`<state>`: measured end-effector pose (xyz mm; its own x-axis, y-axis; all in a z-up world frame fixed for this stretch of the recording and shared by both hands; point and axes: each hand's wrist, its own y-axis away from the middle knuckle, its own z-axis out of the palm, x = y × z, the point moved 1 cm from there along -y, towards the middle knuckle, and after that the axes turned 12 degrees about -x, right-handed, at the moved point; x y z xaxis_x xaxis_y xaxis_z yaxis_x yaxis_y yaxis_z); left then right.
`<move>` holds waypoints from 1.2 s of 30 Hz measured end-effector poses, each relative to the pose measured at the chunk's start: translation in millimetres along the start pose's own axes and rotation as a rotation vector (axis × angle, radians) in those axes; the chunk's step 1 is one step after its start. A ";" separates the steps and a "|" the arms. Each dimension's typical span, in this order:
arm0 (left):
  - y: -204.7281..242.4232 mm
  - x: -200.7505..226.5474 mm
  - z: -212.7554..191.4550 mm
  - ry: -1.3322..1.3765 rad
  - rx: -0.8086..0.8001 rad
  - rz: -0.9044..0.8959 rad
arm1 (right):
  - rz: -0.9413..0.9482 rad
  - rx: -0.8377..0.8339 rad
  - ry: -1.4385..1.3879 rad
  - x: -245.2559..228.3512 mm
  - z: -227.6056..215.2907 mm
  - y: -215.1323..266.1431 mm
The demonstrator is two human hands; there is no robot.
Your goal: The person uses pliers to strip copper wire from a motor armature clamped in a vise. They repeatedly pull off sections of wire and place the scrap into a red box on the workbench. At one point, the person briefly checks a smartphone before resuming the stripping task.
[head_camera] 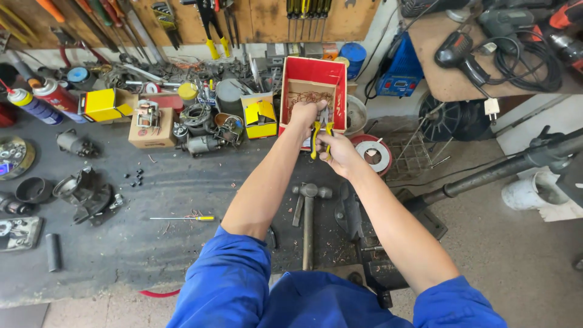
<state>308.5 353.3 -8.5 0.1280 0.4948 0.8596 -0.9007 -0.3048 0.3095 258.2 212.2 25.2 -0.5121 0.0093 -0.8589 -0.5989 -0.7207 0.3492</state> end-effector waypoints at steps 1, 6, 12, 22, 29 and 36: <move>-4.3 -3.5 4.9 -0.009 -0.006 -0.004 | -0.005 0.005 -0.009 7.9 -4.0 -6.5; -28.2 -27.8 21.0 0.005 0.079 -0.048 | -0.028 0.136 0.066 26.5 -11.8 -21.9; -58.3 -4.4 -56.7 0.141 0.186 0.159 | 0.072 0.038 0.164 25.1 53.7 35.1; 8.8 41.6 -58.5 -0.750 -0.096 -0.032 | -0.026 0.160 0.021 38.9 50.5 78.1; 230.9 -11.8 -25.7 -0.550 -0.478 0.231 | -0.326 0.079 -0.088 117.9 44.9 185.0; 355.8 -73.5 5.0 -0.787 -0.720 -0.037 | -0.061 0.268 -0.355 190.1 44.2 304.9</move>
<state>-19.4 204.4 40.5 0.1606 -0.2494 0.9550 -0.8909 0.3799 0.2490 -49.0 24.9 -15.0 -0.6222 0.3173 -0.7156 -0.7491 -0.5067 0.4267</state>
